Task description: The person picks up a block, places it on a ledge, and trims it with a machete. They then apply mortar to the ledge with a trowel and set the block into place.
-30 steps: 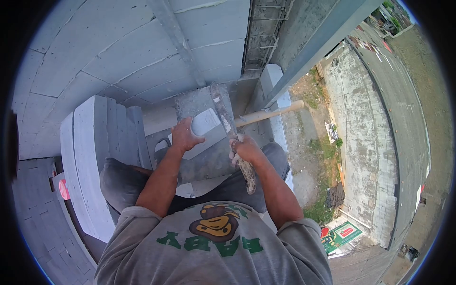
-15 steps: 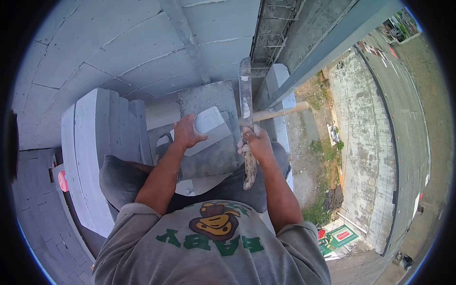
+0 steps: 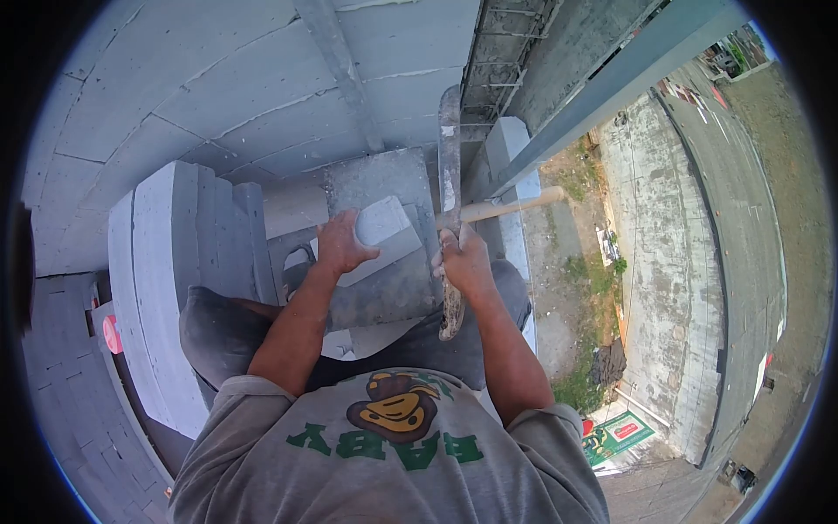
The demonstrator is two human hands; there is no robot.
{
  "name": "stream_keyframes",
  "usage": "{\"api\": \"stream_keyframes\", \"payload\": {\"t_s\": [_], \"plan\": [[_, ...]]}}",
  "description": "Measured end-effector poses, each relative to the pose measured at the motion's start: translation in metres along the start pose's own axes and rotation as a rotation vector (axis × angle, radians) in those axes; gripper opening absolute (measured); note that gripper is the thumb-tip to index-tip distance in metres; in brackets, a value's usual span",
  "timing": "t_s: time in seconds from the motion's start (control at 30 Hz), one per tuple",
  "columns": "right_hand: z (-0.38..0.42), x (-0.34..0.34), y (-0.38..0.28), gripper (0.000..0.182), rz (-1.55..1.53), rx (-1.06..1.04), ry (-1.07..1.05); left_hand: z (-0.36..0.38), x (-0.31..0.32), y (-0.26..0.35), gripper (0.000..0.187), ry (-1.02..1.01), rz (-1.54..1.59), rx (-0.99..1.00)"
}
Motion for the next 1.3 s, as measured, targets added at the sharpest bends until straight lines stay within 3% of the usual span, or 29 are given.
{"api": "stream_keyframes", "payload": {"t_s": [0.07, 0.2, 0.27, 0.4, 0.47, 0.6, 0.67, 0.77, 0.9, 0.97, 1.03, 1.1, 1.17, 1.3], "plan": [[-0.003, 0.025, 0.035, 0.022, 0.419, 0.010, -0.301, -0.001, 0.003, -0.001, 0.093, 0.020, 0.003, 0.014], [0.010, 0.018, 0.023, 0.022, 0.137, 0.218, -0.369, 0.000, 0.001, -0.001, 0.092, 0.032, 0.007, 0.032], [0.004, 0.004, 0.009, 0.025, -0.072, 0.051, -0.154, -0.002, 0.000, 0.000, 0.093, 0.015, 0.000, 0.022], [0.005, 0.005, -0.001, 0.028, -0.009, -0.073, 0.018, 0.001, 0.001, 0.001, 0.095, -0.014, -0.012, 0.010], [0.016, 0.036, 0.025, 0.028, 0.148, 0.242, -0.396, 0.003, 0.007, -0.001, 0.095, 0.021, -0.002, 0.025], [0.015, 0.026, 0.018, 0.028, 0.354, 0.033, -0.325, 0.003, 0.005, -0.002, 0.095, 0.047, 0.014, 0.027], [0.014, 0.009, -0.015, 0.030, 0.602, -0.352, 0.009, 0.004, 0.002, 0.000, 0.091, 0.060, -0.005, 0.031], [0.022, -0.001, -0.053, 0.031, 0.529, -0.293, 0.070, 0.003, 0.000, 0.001, 0.087, 0.086, -0.027, 0.049], [0.020, 0.020, -0.016, 0.034, 0.581, -0.261, 0.099, 0.007, -0.002, 0.003, 0.086, 0.107, -0.024, 0.054], [0.002, 0.044, 0.052, 0.036, 0.958, -0.296, -0.088, 0.007, 0.003, 0.001, 0.090, 0.086, -0.016, 0.045], [-0.004, 0.032, 0.030, 0.037, 0.820, -0.198, -0.174, 0.000, 0.001, 0.000, 0.093, 0.073, -0.008, 0.034], [0.016, 0.027, 0.008, 0.039, 0.673, -0.061, -0.268, 0.006, -0.001, 0.002, 0.084, 0.129, -0.032, 0.071], [0.025, 0.014, -0.031, 0.038, 0.638, -0.163, -0.049, 0.003, 0.000, 0.001, 0.084, 0.127, -0.016, 0.077], [0.021, 0.021, -0.016, 0.035, 0.622, -0.172, 0.053, 0.009, -0.001, 0.004, 0.084, 0.115, -0.010, 0.068]]}}
Point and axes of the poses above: each hand's wrist, its own z-axis away from the middle knuckle, its own x-axis out of the palm, y = z × x, the point moved 6 cm from there along -z, towards the middle knuckle, and after that the axes turned 2 degrees about y, right-handed, at the moved point
